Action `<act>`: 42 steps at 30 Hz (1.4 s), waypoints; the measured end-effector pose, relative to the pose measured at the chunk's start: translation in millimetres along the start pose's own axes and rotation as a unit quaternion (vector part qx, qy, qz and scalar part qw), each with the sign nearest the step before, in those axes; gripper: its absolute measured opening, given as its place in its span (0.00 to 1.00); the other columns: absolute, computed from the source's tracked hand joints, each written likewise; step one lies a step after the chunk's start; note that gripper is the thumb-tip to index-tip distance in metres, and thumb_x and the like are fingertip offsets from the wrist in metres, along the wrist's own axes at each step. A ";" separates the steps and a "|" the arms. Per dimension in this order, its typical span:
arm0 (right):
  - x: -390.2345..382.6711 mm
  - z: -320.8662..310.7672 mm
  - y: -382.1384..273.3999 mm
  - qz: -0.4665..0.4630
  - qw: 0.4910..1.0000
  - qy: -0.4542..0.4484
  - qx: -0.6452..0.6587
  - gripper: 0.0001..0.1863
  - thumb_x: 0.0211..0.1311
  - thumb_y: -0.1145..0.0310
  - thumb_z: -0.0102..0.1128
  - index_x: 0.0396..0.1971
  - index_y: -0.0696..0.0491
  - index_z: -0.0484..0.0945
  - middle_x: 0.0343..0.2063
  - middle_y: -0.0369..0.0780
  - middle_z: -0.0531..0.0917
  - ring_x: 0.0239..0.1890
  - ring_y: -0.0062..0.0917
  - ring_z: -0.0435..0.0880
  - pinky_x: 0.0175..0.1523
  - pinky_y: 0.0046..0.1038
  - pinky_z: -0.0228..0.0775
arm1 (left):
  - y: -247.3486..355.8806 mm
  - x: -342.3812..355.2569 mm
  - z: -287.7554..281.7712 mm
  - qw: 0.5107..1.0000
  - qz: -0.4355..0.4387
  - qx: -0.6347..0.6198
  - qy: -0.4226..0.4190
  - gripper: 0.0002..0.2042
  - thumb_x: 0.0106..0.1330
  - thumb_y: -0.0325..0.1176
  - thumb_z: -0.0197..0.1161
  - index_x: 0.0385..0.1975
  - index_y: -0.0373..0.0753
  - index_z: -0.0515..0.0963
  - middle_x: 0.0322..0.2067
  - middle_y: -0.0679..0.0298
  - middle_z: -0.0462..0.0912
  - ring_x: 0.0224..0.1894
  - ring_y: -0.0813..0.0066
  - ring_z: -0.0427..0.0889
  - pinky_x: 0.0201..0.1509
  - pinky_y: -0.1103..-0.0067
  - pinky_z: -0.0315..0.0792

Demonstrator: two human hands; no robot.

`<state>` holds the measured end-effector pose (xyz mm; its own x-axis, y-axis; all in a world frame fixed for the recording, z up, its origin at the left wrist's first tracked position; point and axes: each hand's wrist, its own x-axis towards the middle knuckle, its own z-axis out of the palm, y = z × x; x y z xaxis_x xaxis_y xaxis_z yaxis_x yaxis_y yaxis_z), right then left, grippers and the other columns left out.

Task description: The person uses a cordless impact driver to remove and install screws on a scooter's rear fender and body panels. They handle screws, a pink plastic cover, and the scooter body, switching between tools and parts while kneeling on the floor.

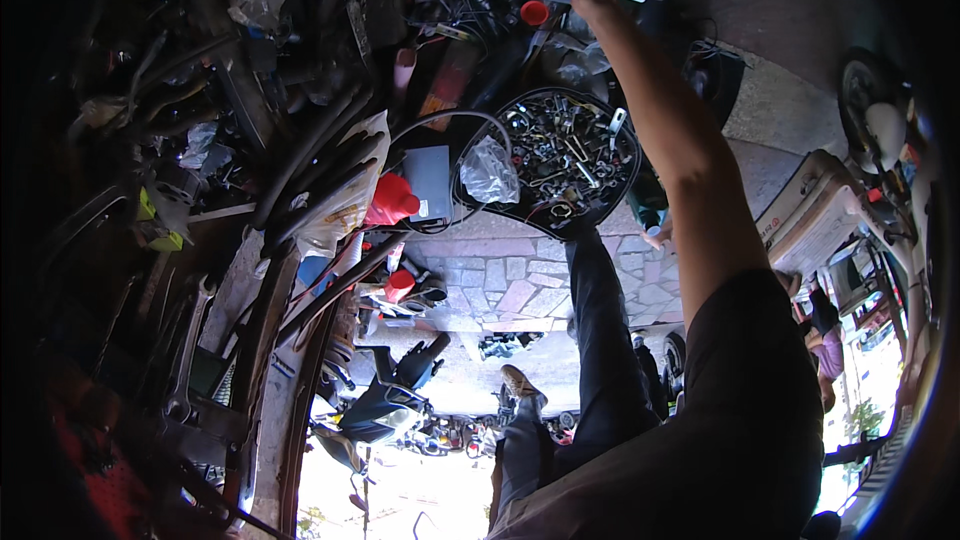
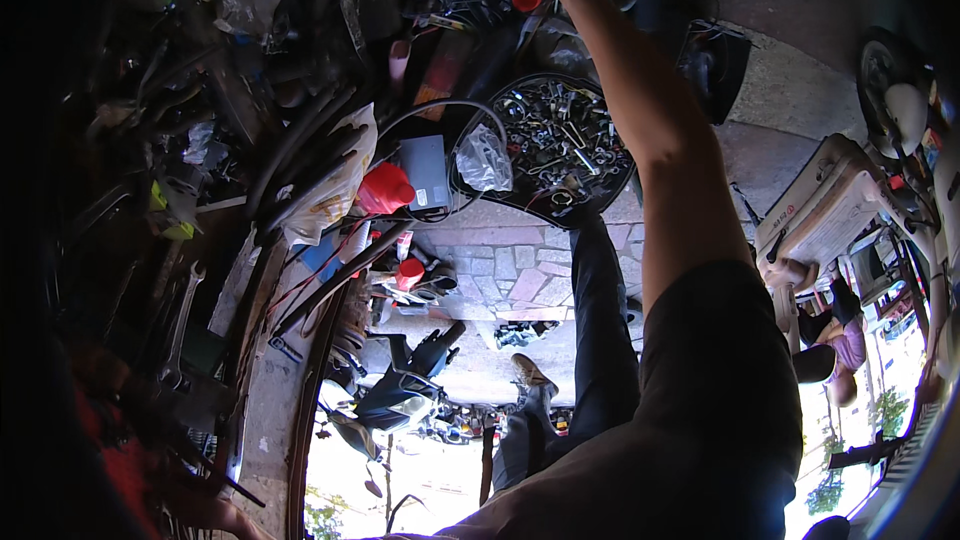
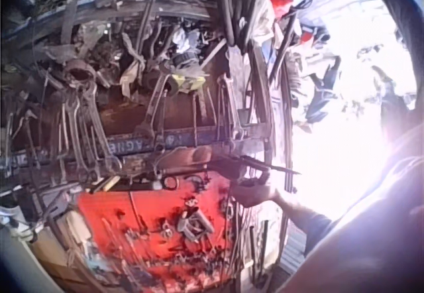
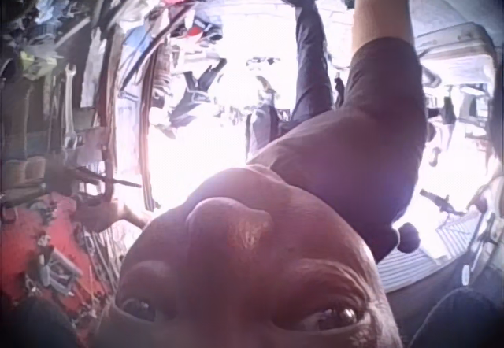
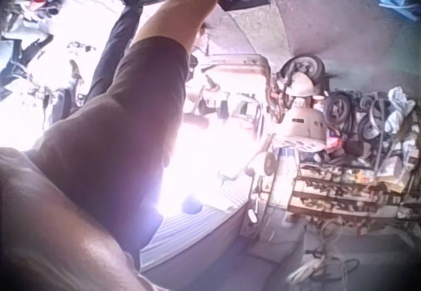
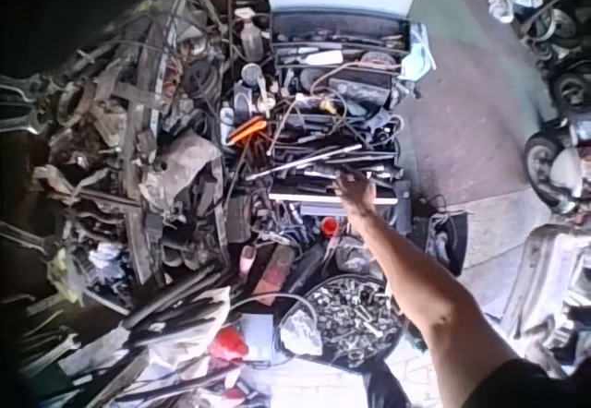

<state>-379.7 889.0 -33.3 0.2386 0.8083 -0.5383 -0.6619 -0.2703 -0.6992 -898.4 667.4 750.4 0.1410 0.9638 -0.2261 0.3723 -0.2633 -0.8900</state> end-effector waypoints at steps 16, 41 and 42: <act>-54.6 -4.9 -48.8 0.016 0.975 0.081 -0.206 0.10 0.61 0.72 0.70 0.40 0.58 0.84 0.39 0.43 0.88 0.45 0.28 0.89 0.48 0.26 0.86 | 28.7 21.5 -6.0 0.994 -0.009 -0.005 0.110 0.19 0.76 0.41 0.54 0.54 0.32 0.77 0.49 0.47 0.81 0.53 0.40 0.80 0.46 0.48 0.73; 41.3 -93.3 -109.8 0.061 0.573 0.077 -0.814 0.25 0.57 0.52 0.63 0.49 0.53 0.83 0.48 0.53 0.84 0.54 0.47 0.82 0.56 0.43 0.76 | 31.3 53.0 69.2 0.973 -0.162 -0.161 0.024 0.21 0.73 0.45 0.56 0.53 0.33 0.78 0.49 0.48 0.82 0.52 0.42 0.80 0.50 0.51 0.74; 38.3 -86.4 -107.8 0.053 0.592 0.095 -0.799 0.26 0.56 0.50 0.63 0.48 0.54 0.84 0.48 0.52 0.84 0.54 0.47 0.82 0.56 0.43 0.76 | 31.9 54.3 72.7 0.972 -0.166 -0.163 0.023 0.21 0.73 0.45 0.56 0.53 0.33 0.78 0.49 0.48 0.82 0.52 0.42 0.80 0.50 0.51 0.74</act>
<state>-237.8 903.9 -19.2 0.4313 0.7108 -0.5557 0.8002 -0.5859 -0.1283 -945.6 714.3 681.0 0.0013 0.9970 0.0770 0.6749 0.0559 -0.7358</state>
